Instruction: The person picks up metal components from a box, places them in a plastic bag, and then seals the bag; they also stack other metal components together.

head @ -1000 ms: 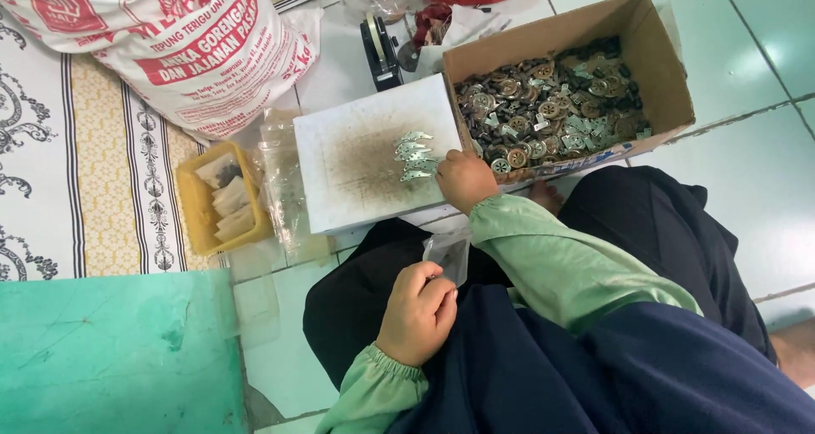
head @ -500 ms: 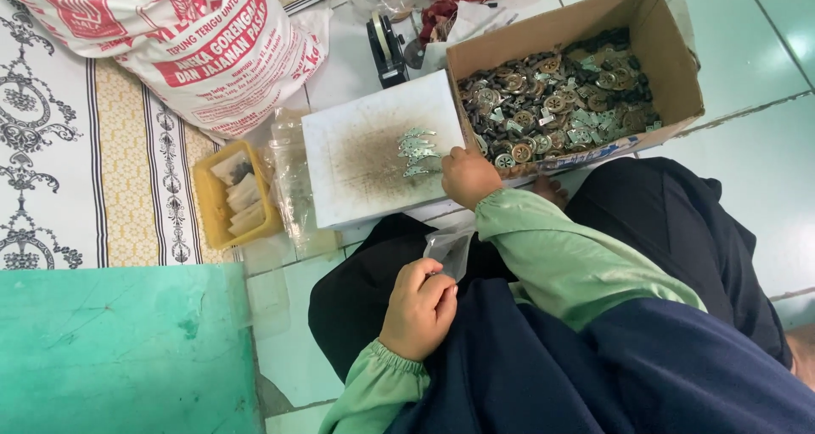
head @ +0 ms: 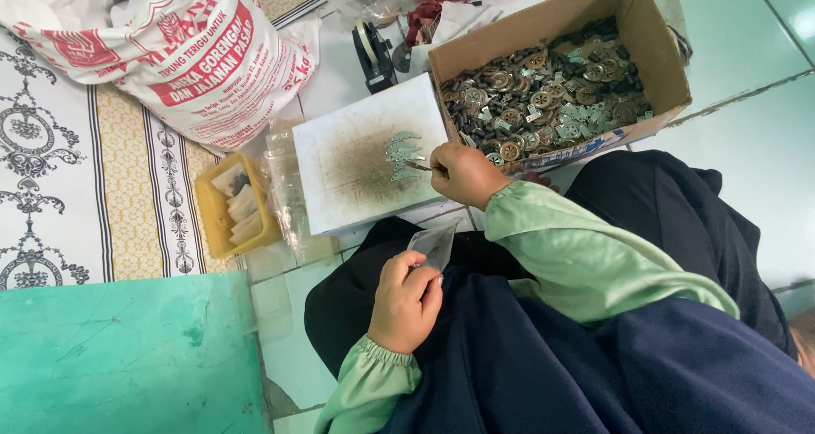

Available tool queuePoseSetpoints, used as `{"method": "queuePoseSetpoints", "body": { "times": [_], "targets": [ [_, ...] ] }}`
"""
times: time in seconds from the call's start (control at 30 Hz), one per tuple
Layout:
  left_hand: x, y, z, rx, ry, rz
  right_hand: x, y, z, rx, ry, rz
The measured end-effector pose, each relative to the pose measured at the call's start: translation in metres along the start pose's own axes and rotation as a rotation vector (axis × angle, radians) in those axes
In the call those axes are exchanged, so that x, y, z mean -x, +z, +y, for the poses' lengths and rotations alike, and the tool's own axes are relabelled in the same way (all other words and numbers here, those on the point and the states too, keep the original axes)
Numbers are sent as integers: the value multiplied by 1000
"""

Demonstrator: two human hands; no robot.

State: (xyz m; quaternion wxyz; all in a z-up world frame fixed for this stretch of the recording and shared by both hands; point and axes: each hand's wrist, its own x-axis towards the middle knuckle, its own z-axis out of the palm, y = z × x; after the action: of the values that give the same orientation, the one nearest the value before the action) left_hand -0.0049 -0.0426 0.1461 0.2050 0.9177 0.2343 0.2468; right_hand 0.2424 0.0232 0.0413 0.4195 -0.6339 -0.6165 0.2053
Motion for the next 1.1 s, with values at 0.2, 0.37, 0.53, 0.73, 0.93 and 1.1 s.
{"method": "queuePoseSetpoints", "body": {
  "times": [0.2, 0.37, 0.53, 0.73, 0.93, 1.1],
  "targets": [
    [-1, 9, -33, -78, 65, 153, 40, -91, -112, 83, -339, -89],
    [-5, 15, -34, -71, 90, 109, 58, -80, -109, 422, -576, -215],
    [3, 18, -38, -64, 68, 97, 38, -82, -116, 318, -629, -244],
    [8, 21, -50, -36, 62, 144, 24, -61, -119, 224, -527, -274],
    [13, 20, -60, 12, 26, 136, -3, -47, -96, 169, -342, -293],
    [-15, -47, -19, 62, 126, 127, -27, -5, -24, 176, -157, -212]
  ]
}}
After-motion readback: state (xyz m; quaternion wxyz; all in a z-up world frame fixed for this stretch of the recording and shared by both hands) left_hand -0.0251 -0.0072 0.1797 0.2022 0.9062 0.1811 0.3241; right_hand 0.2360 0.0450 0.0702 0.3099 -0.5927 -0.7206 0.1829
